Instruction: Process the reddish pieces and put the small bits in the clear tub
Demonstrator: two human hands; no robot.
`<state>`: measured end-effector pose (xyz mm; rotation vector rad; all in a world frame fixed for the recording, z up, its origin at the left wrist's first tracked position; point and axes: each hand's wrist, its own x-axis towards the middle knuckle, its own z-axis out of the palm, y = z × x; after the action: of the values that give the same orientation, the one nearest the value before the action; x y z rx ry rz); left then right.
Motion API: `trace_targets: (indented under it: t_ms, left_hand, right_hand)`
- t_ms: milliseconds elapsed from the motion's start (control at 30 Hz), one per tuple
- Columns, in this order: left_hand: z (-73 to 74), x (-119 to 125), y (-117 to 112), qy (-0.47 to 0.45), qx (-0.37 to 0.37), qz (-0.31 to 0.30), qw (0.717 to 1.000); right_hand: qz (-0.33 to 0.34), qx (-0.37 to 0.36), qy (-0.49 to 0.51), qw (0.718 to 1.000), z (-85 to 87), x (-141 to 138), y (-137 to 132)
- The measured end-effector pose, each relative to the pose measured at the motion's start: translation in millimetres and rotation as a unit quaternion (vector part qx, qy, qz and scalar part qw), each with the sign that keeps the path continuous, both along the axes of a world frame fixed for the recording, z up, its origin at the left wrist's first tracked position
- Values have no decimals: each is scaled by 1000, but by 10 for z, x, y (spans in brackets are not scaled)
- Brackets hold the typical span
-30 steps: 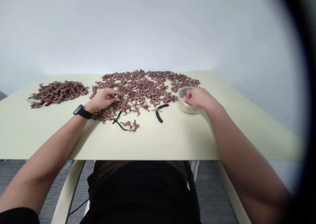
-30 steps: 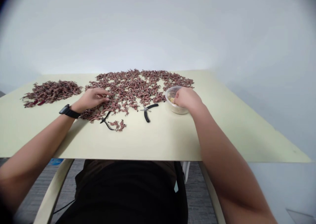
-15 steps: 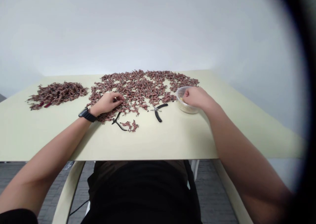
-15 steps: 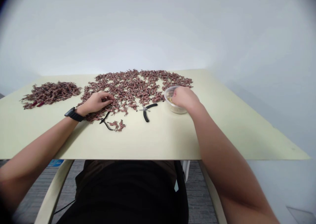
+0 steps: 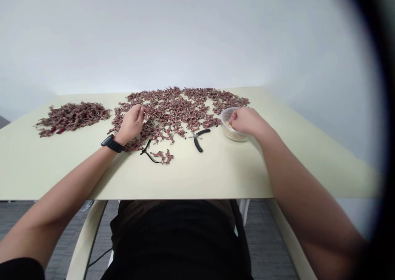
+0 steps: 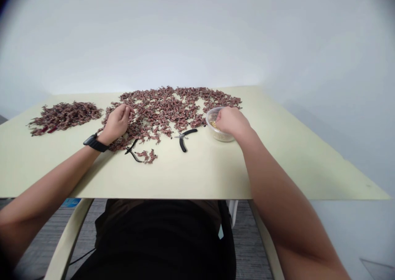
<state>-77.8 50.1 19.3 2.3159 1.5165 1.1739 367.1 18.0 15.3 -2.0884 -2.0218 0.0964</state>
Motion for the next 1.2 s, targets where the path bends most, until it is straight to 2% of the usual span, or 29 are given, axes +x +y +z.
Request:
trace_targets:
  t_ms: [100, 200, 267, 433, 533, 600, 667, 700, 767, 833, 900, 967, 1033, 1100, 1200]
  left_hand:
    - [-26, 20, 32, -134, -97, -20, 986]
    - [1, 70, 13, -268, -204, -85, 938]
    - [68, 115, -47, -321, -245, -125, 906]
    - [261, 216, -249, -335, -336, -183, 861]
    - [286, 256, -325, -327, -395, -224, 829]
    - [271, 287, -363, -316, -414, -249, 817]
    - [248, 327, -406, -289, -413, -267, 821]
    - [236, 351, -433, -270, -410, -276, 826]
    - [211, 406, -494, -234, -399, -288, 839]
    - [182, 466, -560, -209, -386, -293, 849]
    - [146, 527, -621, -193, -372, -300, 857]
    - [111, 588, -677, -181, -365, -301, 862]
    - [90, 648, -731, -165, -353, -292, 873]
    - [88, 705, -789, -148, -324, -277, 892]
    - [108, 780, -879, -124, -246, -249, 929]
  right_hand:
    - [-8, 10, -42, 999, 20, -20, -5]
    - [-4, 10, -49, 999, 37, -28, -21]
    - [-4, 3, -42, 999, 42, -27, -31]
    - [-24, 24, 5, 999, 71, -26, -63]
    - [-56, 104, 44, 992, 144, -80, -110]
    - [-53, 184, 139, 972, 222, -168, -172]
    - [-3, 200, 304, 931, 311, -301, -264]
    - [37, 165, 402, 900, 352, -380, -319]
    - [121, 62, 559, 818, 416, -545, -433]
    - [165, -21, 642, 748, 440, -699, -529]
    - [180, -76, 681, 706, 420, -825, -591]
    - [183, -118, 699, 681, 366, -924, -620]
    - [186, -150, 703, 670, 296, -1003, -631]
    - [194, -172, 694, 672, 224, -1070, -640]
    - [206, -190, 664, 693, 124, -1164, -664]
